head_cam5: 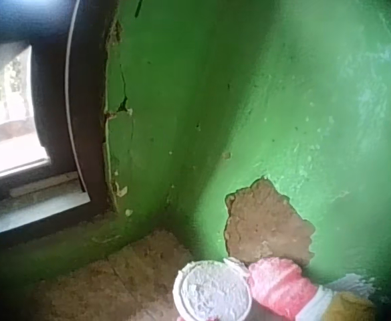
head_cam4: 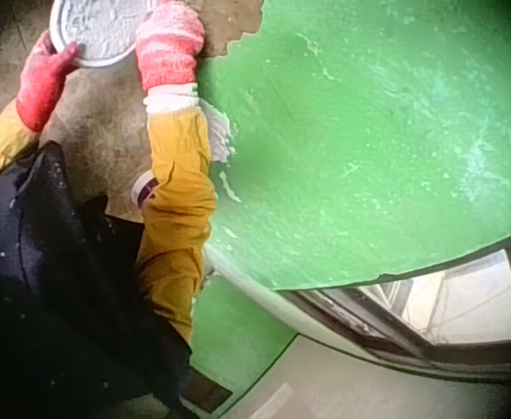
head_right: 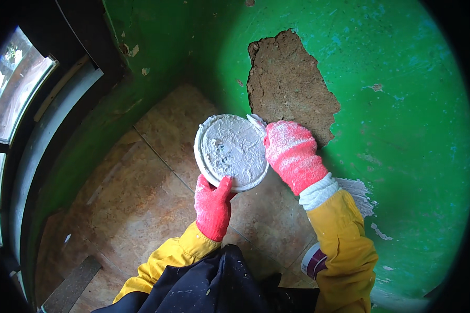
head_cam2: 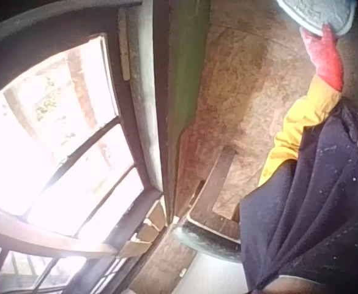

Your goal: The person applies plaster onto a damaged wall using a putty knife, scoops more plaster compound from a bucket, and spreads it across the exposed wall section with the putty knife.

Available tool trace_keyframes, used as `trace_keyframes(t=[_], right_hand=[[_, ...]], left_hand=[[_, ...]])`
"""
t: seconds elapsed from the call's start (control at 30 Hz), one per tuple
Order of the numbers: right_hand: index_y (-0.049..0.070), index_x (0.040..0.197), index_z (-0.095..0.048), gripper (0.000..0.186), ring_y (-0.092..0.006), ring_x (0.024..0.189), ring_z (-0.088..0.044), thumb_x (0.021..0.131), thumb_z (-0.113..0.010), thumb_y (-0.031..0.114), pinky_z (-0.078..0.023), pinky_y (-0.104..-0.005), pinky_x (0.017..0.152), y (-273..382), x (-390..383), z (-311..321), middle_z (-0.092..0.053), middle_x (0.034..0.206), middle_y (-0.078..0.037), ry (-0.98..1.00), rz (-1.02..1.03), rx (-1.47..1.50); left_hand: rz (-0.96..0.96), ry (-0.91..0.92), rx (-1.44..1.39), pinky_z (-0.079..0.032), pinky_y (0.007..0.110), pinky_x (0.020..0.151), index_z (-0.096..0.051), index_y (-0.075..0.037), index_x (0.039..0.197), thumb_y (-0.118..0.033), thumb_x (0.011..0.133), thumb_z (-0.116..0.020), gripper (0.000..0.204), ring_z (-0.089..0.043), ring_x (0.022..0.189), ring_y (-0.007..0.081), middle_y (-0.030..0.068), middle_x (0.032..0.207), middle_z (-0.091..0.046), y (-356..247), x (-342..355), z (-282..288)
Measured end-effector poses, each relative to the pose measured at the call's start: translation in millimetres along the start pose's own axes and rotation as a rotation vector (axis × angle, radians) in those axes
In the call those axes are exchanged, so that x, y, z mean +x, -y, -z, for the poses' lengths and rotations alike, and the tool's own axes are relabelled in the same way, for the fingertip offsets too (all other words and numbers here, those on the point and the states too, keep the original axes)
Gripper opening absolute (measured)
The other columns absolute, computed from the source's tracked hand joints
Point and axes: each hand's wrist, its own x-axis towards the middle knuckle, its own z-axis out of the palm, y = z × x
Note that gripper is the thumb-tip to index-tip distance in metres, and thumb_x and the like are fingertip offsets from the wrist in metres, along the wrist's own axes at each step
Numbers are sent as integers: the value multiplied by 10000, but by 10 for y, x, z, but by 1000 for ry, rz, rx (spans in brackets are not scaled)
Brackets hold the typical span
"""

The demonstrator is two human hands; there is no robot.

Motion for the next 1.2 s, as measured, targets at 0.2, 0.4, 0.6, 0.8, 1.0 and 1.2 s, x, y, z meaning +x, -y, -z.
trace_keyframes(t=[0.2, 0.4, 0.6, 0.8, 1.0, 1.2], right_hand=[[70, 866, -612, 229, -358, 832, -589, 817, -511, 270, -464, -479, 712, -37, 157, 57, -619, 870, -164, 18, -24, 17], [73, 898, -616, 232, -347, 842, -596, 819, -510, 264, -468, -472, 719, 18, 117, 169, -629, 902, -148, 43, -92, -63], [63, 921, -613, 263, -347, 857, -592, 827, -507, 285, -466, -461, 739, 10, 68, 447, -630, 906, -148, 115, -157, -140], [51, 909, -613, 287, -349, 875, -585, 827, -504, 303, -459, -453, 762, 89, 70, 477, -629, 902, -156, 82, -68, -123], [79, 839, -634, 242, -354, 810, -601, 810, -514, 287, -468, -471, 713, 151, 299, 102, -636, 852, -152, 106, -43, -107], [108, 867, -647, 157, -317, 816, -628, 778, -579, 219, -496, -436, 668, 144, 190, 218, -648, 855, -124, 2, -43, -200]], left_hand=[[31, -13, -40, -533, 315, 753, -429, 15, 1119, -94, 840, -594, 342, -586, 904, 201, 127, 1040, -559, 74, 118, 228], [65, 24, -69, -528, 317, 754, -424, 10, 1135, -85, 843, -588, 348, -585, 909, 204, 129, 1065, -555, 44, 167, 235], [127, 61, -33, -517, 353, 793, -395, 0, 1201, -53, 843, -564, 400, -571, 953, 222, 133, 1125, -528, 29, 265, 236], [124, 58, -47, -514, 349, 794, -398, 0, 1199, -50, 844, -561, 394, -574, 948, 217, 127, 1119, -534, 44, 349, 316], [131, 62, -56, -513, 351, 793, -404, -5, 1202, -48, 842, -566, 397, -579, 944, 219, 124, 1119, -540, 66, 395, 358], [85, 59, -52, -518, 318, 749, -449, 2, 1098, -87, 844, -584, 302, -584, 897, 197, 115, 1027, -569, 53, 458, 488]])
